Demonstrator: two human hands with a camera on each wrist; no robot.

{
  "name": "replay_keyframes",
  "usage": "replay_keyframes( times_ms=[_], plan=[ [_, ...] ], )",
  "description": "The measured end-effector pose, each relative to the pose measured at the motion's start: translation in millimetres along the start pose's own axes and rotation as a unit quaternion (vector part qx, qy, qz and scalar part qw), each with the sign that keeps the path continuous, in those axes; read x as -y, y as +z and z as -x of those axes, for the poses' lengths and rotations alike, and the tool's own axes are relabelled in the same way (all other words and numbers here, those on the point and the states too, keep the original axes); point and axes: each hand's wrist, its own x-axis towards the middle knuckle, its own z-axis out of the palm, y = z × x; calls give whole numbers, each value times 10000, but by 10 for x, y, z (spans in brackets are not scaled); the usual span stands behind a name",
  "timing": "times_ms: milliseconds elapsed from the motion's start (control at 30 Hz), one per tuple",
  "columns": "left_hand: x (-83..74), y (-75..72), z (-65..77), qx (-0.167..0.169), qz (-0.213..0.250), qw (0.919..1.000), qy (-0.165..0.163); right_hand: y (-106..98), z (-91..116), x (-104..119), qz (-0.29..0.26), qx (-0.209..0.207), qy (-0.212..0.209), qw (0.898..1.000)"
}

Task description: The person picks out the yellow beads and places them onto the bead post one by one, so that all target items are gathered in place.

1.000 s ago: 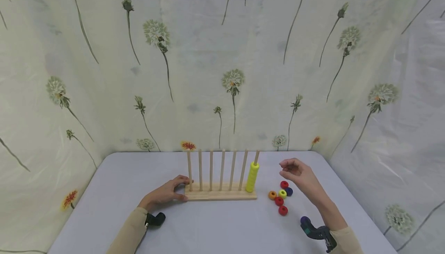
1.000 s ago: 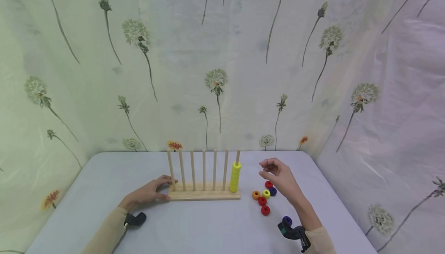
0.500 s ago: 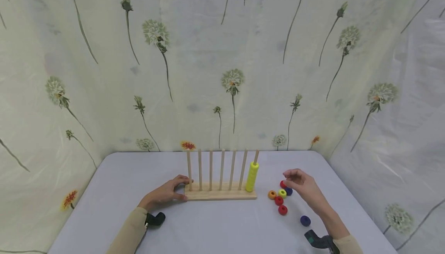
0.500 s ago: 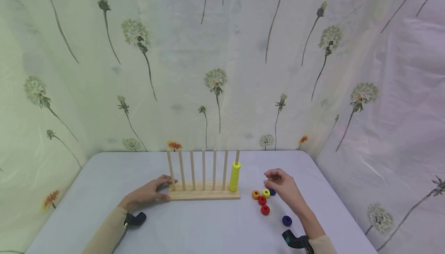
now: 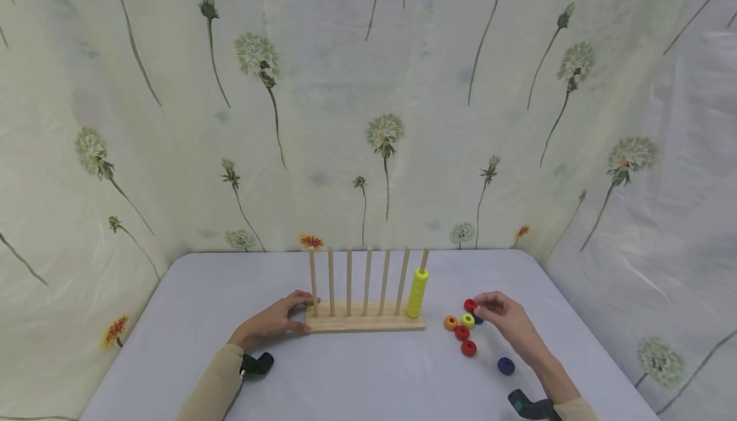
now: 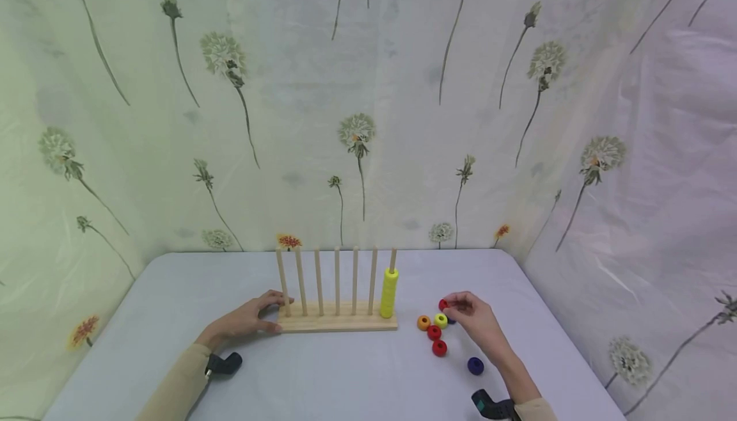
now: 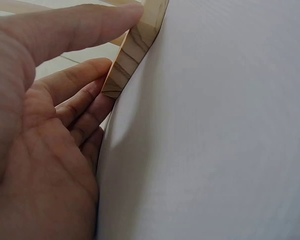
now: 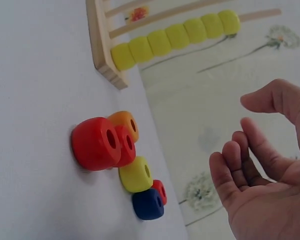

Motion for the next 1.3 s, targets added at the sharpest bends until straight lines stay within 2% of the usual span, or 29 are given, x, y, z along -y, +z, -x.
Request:
replay_keyframes(
  times_ms=[100, 233, 333, 400, 567, 700, 1000, 1300],
  plan=[
    [10, 4, 0, 0, -1, 10000, 29, 42, -74, -178, 9, -124, -73, 9999],
    [17, 6, 2, -2, 25, 10000, 33, 100, -338, -700, 119, -244, -178, 9995],
    [18, 7, -1, -23, 57, 10000, -10, 118, -487, -953, 165, -220, -111, 9996],
    [22, 8, -4, -36, 45, 10000, -15, 121, -463, -916, 106, -193, -31, 9998],
    [33, 12, -3, -9, -15, 10000, 23, 126, -195, -534, -30, -166, 221, 9996],
    [40, 13, -1, 21, -77, 9999, 62, 121, -98, -385, 122, -103, 258, 9995],
    [42, 6, -10, 10, -73, 9998, 170, 155, -129, -421, 450, -71, 399, 9982],
    [26, -6, -5, -2, -122, 9998, 156, 199, -153, -467, 721, -104, 284, 9969]
  ],
)
